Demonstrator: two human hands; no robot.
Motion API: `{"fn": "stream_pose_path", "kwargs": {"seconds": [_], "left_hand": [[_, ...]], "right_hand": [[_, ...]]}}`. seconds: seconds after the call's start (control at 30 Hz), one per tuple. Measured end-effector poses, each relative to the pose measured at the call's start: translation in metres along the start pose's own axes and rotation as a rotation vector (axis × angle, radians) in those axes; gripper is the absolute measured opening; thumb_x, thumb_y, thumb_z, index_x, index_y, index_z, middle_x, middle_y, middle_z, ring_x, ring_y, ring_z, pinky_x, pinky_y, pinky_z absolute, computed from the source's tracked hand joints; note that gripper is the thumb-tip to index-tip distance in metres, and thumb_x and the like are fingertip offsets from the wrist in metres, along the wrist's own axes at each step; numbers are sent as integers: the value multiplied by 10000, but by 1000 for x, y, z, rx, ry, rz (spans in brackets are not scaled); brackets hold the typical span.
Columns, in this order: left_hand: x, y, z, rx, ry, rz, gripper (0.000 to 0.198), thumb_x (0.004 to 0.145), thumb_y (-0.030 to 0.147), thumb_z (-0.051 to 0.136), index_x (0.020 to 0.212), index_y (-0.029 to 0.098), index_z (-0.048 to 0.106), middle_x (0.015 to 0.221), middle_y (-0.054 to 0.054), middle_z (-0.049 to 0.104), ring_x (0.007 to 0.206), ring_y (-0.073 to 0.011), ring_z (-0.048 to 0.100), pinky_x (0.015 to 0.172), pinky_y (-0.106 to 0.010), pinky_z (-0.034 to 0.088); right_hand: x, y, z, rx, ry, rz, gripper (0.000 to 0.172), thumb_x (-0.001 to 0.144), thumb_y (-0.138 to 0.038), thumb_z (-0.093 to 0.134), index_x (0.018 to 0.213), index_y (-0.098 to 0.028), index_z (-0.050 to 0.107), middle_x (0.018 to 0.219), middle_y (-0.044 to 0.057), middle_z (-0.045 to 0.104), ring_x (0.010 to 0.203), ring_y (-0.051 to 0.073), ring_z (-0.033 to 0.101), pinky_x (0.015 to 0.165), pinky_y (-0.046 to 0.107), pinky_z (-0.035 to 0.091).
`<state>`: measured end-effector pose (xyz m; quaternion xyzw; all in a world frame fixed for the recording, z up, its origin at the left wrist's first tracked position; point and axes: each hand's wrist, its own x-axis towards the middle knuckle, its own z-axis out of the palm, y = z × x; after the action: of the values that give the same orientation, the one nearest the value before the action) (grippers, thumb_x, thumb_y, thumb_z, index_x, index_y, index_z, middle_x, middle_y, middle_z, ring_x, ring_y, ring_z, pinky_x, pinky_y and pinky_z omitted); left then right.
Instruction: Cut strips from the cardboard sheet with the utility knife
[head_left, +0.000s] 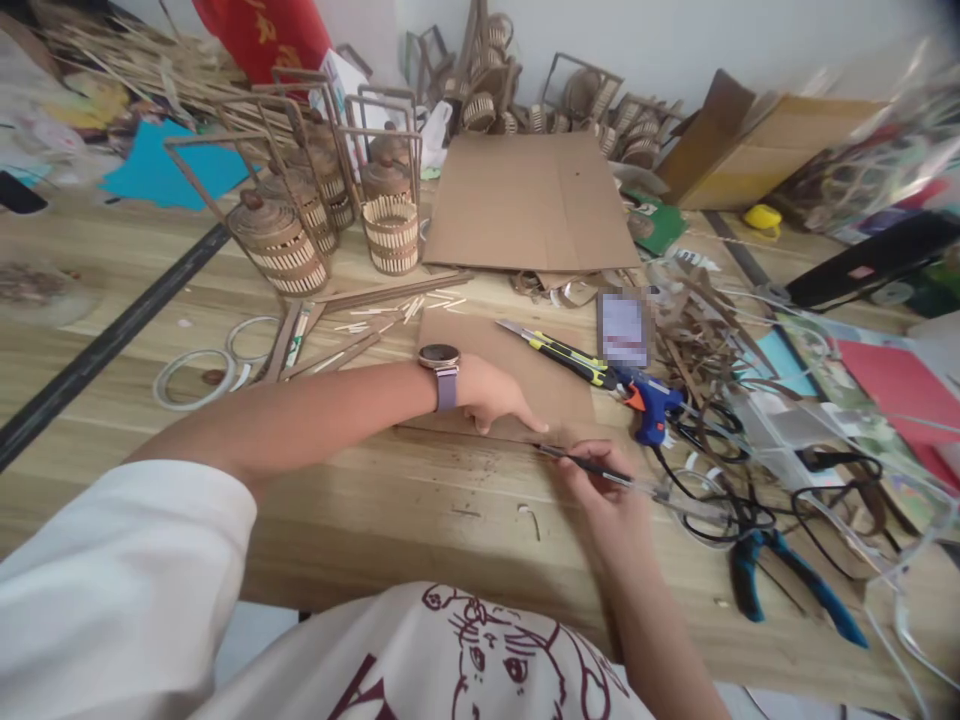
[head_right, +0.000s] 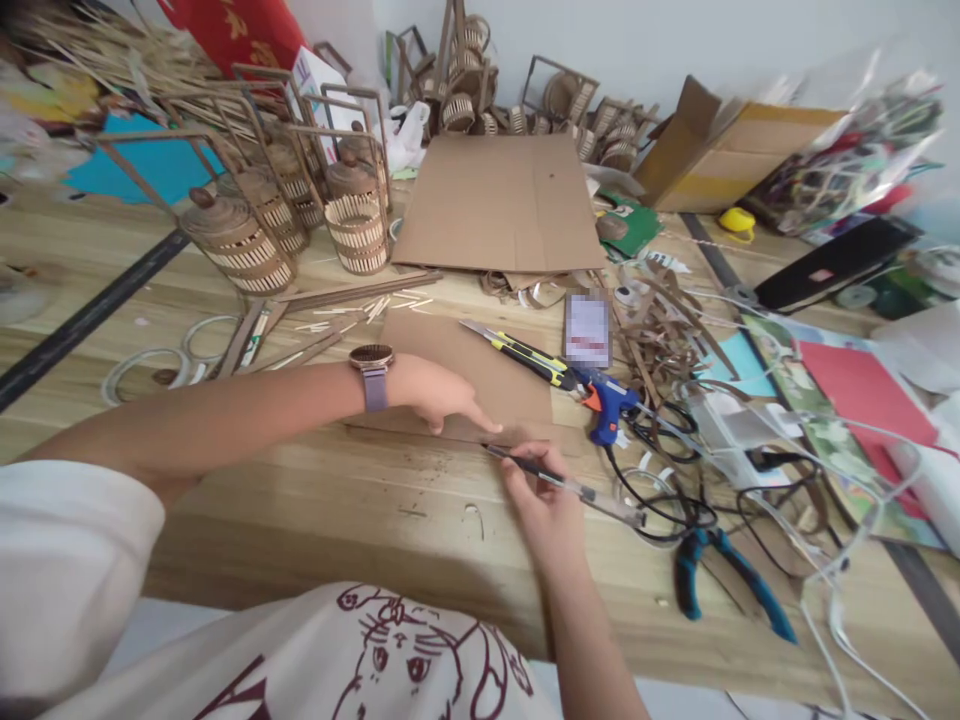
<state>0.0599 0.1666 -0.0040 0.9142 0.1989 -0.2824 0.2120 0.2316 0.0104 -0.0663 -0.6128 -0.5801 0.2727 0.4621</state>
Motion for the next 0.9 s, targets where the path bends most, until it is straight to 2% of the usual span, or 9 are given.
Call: {"fn": "stream_pose_path", "kwargs": {"seconds": [0.07, 0.17, 0.3, 0.4, 0.67, 0.9], "left_hand": [[-3, 3, -1, 0, -4, -19, 891, 803, 82, 678, 1521, 494, 350, 1038, -15, 720, 835, -222, 626, 751, -299, 453], [-9, 8, -2, -6, 25, -37, 875, 809, 65, 671, 1502, 508, 372, 1057, -10, 720, 842, -219, 627, 756, -293, 444], [-15, 13, -1, 48, 46, -46, 865, 826, 91, 667, 1514, 507, 348, 1221, -51, 669, 889, -238, 626, 737, -302, 437], [-16, 16, 0, 86, 29, -53, 874, 841, 166, 687, 1543, 497, 287, 1262, -79, 629, 902, -247, 623, 733, -307, 440], [-18, 19, 0, 118, 34, -58, 921, 814, 185, 730, 1562, 471, 274, 1256, -97, 620, 893, -252, 641, 731, -303, 464], [-19, 19, -2, 161, -8, -42, 920, 857, 219, 707, 1584, 466, 200, 1311, -116, 581, 965, -269, 657, 744, -313, 481]], "right_hand": [[3, -2, -4, -29, 37, -46, 99, 911, -337, 597, 854, -259, 621, 785, 34, 692, 772, 215, 675, 731, 339, 553], [16, 1, -24, -243, 16, -139, 173, 982, -335, 509, 950, -270, 666, 916, 58, 746, 903, 238, 702, 853, 386, 554], [39, 17, -50, -473, -284, -262, 165, 979, -339, 533, 1021, -269, 677, 1213, 96, 718, 1123, 274, 665, 986, 450, 521], [49, 27, -55, -500, -430, -317, 195, 1006, -299, 473, 1026, -254, 661, 1272, 108, 694, 1178, 259, 646, 996, 439, 521], [56, 28, -53, -607, -525, -436, 221, 1003, -206, 424, 1018, -244, 641, 1272, 111, 692, 1204, 249, 632, 990, 413, 526], [56, 30, -52, -611, -499, -487, 226, 980, -180, 439, 1006, -252, 651, 1274, 108, 691, 1160, 258, 653, 933, 424, 560]]}}
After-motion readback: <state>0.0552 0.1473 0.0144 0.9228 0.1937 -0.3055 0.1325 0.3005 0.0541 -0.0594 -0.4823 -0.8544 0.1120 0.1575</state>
